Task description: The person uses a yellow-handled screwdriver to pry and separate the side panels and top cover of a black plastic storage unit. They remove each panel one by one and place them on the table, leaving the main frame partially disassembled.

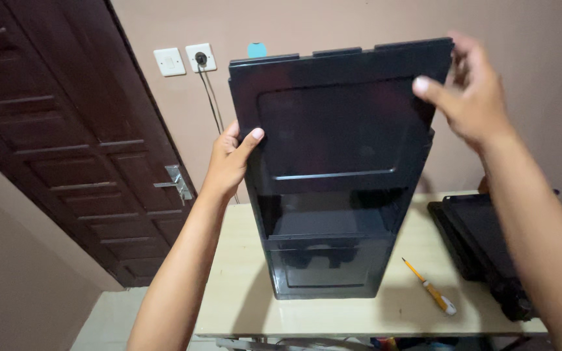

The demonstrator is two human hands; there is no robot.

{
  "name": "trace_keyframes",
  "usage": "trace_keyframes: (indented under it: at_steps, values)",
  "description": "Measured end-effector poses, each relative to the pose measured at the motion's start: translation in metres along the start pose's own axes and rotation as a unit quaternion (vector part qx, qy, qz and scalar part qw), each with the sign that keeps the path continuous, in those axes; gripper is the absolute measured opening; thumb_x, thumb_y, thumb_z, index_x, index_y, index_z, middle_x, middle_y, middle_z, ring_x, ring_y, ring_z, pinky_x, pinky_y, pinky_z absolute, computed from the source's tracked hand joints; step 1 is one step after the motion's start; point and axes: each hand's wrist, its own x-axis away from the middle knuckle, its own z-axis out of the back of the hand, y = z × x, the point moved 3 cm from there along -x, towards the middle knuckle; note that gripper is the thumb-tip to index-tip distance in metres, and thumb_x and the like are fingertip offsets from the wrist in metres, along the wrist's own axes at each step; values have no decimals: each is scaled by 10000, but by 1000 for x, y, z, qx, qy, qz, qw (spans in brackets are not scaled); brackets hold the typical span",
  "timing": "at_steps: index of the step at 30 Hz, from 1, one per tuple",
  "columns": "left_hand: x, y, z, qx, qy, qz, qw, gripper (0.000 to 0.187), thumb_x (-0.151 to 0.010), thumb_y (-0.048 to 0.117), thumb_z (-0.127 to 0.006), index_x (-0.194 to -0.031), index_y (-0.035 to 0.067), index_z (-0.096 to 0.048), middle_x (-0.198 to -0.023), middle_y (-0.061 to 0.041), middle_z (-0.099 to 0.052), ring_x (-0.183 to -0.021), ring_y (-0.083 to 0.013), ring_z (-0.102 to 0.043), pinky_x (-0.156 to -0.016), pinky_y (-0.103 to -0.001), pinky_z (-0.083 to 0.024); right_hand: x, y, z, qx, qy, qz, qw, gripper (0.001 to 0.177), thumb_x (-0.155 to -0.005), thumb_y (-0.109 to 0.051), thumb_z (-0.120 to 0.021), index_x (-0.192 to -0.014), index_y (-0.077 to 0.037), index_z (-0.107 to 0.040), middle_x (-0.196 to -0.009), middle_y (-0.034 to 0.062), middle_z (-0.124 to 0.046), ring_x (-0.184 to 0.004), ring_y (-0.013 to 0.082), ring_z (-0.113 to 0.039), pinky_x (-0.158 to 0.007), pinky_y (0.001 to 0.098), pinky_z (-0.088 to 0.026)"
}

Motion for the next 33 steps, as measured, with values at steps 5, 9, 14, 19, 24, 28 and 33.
trace_keyframes:
  at_steps: [5,9,14,19,24,28,33]
  values:
    - [-5,6,0,-18,6,25,1000,386,-1001,227,-684,-1307,-4,-640,-1139,-66,-732,-1006,-125,-681,-898,-299,-570,38,41,-14,-111,-36,-156,981,396,-1044,-203,-687,-1368,13,-615,-1230,99,-692,-1094,166,-646,-972,322,-536]
    - [-12,14,0,-19,-3,9,1000,391,-1003,225,-684,-1321,2,-637,-1173,-63,-730,-1036,-120,-678,-926,-291,-564,34,42,-18,-192,-29,-149,970,369,-1037,-173,-662,-1351,10,-599,-1269,102,-686,-1151,167,-656,-1034,319,-531]
    - [-24,28,1,-12,-19,-28,999,402,-1017,211,-680,-1348,-9,-617,-1248,-76,-709,-1119,-131,-666,-997,-291,-539,12,25,-20,-271,-21,-116,955,376,-1040,-159,-668,-1368,-1,-574,-1328,108,-669,-1217,181,-650,-1103,340,-518]
    - [-35,42,0,-27,-4,-40,999,411,-1026,222,-675,-1347,-25,-608,-1252,-101,-712,-1129,-145,-672,-1010,-294,-542,-8,13,-17,-337,-25,-91,937,341,-1058,-127,-686,-1358,4,-592,-1324,137,-682,-1226,225,-680,-1125,384,-555]
    - [-38,45,1,5,-13,-43,999,407,-1026,242,-671,-1339,-3,-583,-1237,-83,-707,-1129,-141,-670,-1005,-292,-548,-26,12,-15,-348,-34,-67,934,292,-1099,-102,-693,-1355,17,-622,-1308,136,-701,-1204,226,-701,-1132,388,-571]
    - [-35,32,4,12,5,4,1000,364,-1032,260,-650,-1282,-3,-618,-1133,-83,-724,-1019,-141,-678,-886,-290,-559,-34,13,-10,-364,-22,-77,928,251,-1106,-82,-668,-1334,11,-623,-1290,137,-703,-1197,234,-708,-1131,402,-582]
    - [-28,26,5,-3,3,-8,1000,343,-1053,273,-618,-1268,9,-651,-1117,-58,-720,-1022,-108,-662,-932,-266,-526,-43,12,-6,-386,16,-135,912,184,-1113,-97,-604,-1254,20,-617,-1225,159,-709,-1148,249,-724,-1069,425,-597]
